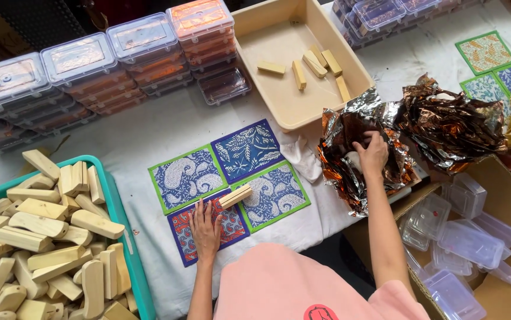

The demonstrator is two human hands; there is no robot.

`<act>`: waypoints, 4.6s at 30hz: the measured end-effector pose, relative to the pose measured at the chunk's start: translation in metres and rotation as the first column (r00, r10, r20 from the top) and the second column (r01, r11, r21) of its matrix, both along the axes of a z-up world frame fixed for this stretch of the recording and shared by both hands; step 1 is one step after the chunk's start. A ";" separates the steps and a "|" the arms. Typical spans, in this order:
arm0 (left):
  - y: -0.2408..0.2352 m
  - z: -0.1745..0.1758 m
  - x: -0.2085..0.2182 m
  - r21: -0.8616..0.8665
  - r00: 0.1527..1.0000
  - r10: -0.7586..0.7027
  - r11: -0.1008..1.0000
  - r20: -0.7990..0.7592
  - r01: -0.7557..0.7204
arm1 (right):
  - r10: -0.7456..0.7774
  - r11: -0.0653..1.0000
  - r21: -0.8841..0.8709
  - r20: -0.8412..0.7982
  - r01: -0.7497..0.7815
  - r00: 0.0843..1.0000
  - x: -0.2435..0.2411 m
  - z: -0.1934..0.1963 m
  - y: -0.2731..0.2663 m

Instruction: The person wipes a wooden block with a white cloth and then wraps it in a sheet of metallic foil. They repeat this process with a second wooden block, stacking the wrapped items on a patterned mat.

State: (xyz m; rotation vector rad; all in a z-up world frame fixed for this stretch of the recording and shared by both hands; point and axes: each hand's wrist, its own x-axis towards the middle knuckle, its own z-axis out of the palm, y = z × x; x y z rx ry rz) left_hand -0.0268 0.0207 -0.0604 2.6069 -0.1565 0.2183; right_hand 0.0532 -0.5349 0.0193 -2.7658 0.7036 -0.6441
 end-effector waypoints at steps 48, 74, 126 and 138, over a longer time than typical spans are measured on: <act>-0.026 0.053 0.002 -0.956 0.961 -0.106 0.175 -0.254 -0.234 | -0.034 -0.072 0.955 0.286 -0.288 0.958 -0.023 -0.048 0.279; -0.039 0.128 0.010 0.138 0.880 -0.426 0.904 0.212 0.404 | 0.613 0.163 0.892 0.244 -0.423 0.752 -0.019 -0.044 0.311; -0.060 0.153 -0.008 -0.232 0.813 -0.433 0.808 0.390 0.542 | 0.200 -0.891 0.443 0.178 0.103 0.963 -0.014 -0.001 0.287; -0.009 0.144 0.024 -0.252 0.941 -0.114 0.947 0.318 0.200 | 0.566 -0.101 0.989 0.146 -0.108 0.811 -0.015 -0.039 0.289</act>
